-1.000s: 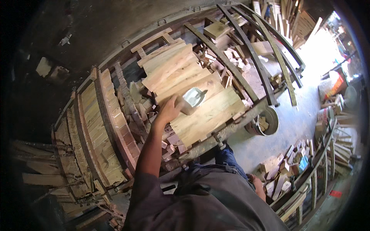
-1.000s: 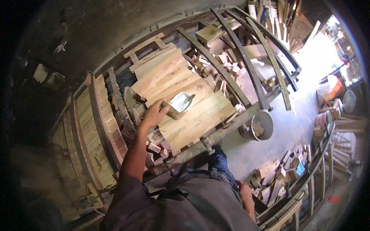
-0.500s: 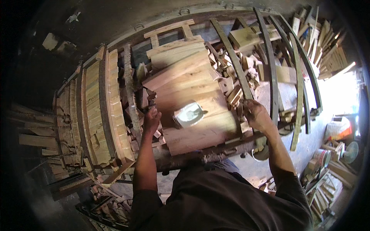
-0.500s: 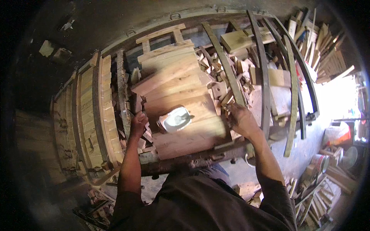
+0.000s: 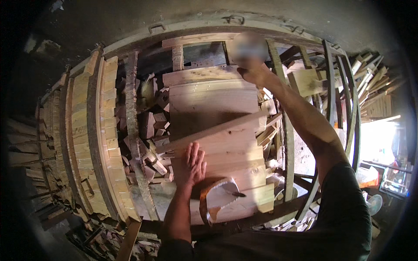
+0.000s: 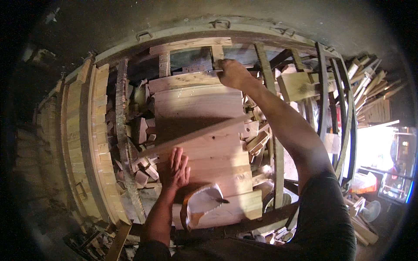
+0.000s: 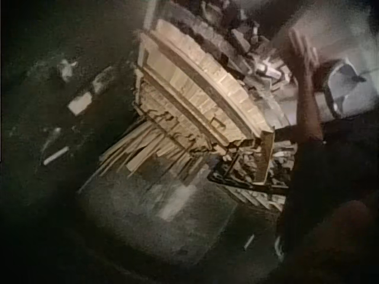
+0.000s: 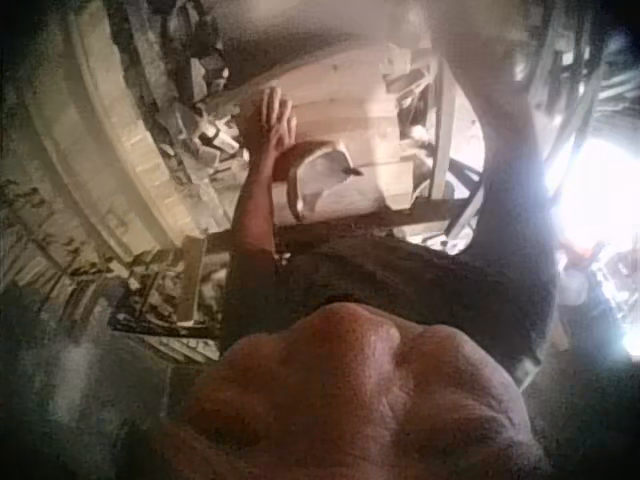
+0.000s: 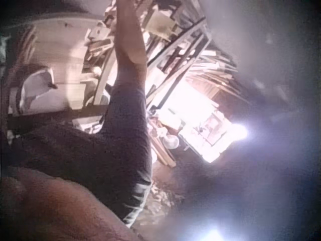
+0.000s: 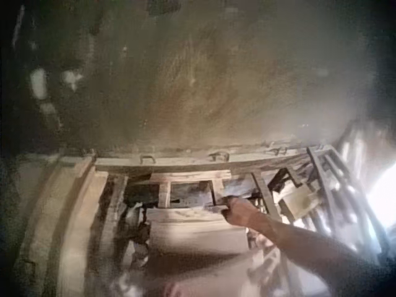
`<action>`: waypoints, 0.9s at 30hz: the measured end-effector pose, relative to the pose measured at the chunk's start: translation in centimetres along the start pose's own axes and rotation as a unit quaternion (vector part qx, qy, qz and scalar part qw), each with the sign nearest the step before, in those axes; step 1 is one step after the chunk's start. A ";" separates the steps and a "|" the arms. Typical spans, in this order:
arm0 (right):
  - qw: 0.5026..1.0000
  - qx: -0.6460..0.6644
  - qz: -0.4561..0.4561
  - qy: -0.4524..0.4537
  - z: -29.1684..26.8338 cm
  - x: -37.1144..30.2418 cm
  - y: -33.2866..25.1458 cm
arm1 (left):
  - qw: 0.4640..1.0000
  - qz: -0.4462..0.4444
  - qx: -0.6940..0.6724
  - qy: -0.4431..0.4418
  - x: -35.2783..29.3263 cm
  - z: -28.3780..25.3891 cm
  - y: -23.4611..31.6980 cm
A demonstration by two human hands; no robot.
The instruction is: The person walks through a cluttered workshop and applies a white substance from a small container onto several wooden planks using a brush. The person repeatedly dips the brush into the container and spreads the substance across the wood surfaces.
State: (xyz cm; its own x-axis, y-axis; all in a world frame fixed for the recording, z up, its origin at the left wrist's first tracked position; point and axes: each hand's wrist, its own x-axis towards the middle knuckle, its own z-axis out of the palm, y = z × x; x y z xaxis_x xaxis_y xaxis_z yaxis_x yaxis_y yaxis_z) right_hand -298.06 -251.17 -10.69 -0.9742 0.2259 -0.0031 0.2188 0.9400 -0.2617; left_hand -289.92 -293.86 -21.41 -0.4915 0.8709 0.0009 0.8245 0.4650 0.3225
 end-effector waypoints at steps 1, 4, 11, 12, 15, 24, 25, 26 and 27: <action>0.996 -0.052 0.031 -0.058 1.6 3.8 1.0 | 1.000 0.012 0.011 0.016 0.3 -0.1 -0.2; 0.986 -0.107 0.054 -0.115 5.8 11.1 -0.8 | 0.999 -0.013 -0.043 0.023 -0.4 1.5 -0.9; 0.961 -0.267 -0.011 -0.063 13.4 21.2 -0.2 | 0.999 -0.030 -0.037 0.025 -1.0 2.8 -1.6; 0.955 -0.289 -0.012 -0.072 13.2 21.8 -0.6 | 0.998 -0.032 -0.050 0.027 -1.5 3.6 -1.7; 0.949 -0.308 -0.065 0.036 14.5 22.8 0.3 | 0.998 -0.043 -0.016 0.040 0.1 0.8 -1.5; 0.972 -0.206 -0.057 -0.096 13.6 23.1 3.8 | 0.999 -0.034 -0.007 0.034 0.1 1.4 -1.3; 0.977 -0.180 -0.022 -0.109 13.0 22.4 2.0 | 0.998 -0.035 -0.010 0.041 -0.1 1.6 -1.3; 0.973 -0.201 -0.071 -0.090 11.8 21.3 0.8 | 0.998 -0.036 -0.013 0.049 -0.2 1.6 -1.2; 0.965 -0.219 -0.125 -0.074 10.2 20.1 -1.2 | 0.998 -0.047 -0.009 0.044 -0.4 1.4 -1.0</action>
State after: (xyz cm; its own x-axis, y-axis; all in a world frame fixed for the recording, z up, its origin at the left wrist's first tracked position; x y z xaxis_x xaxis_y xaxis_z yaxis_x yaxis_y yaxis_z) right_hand -318.50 -250.39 -20.25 -0.9897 -0.0313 -0.1394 -0.0539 0.9854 0.1615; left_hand -290.21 -294.44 -23.08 -0.5895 0.8060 0.0533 0.7690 0.5397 0.3426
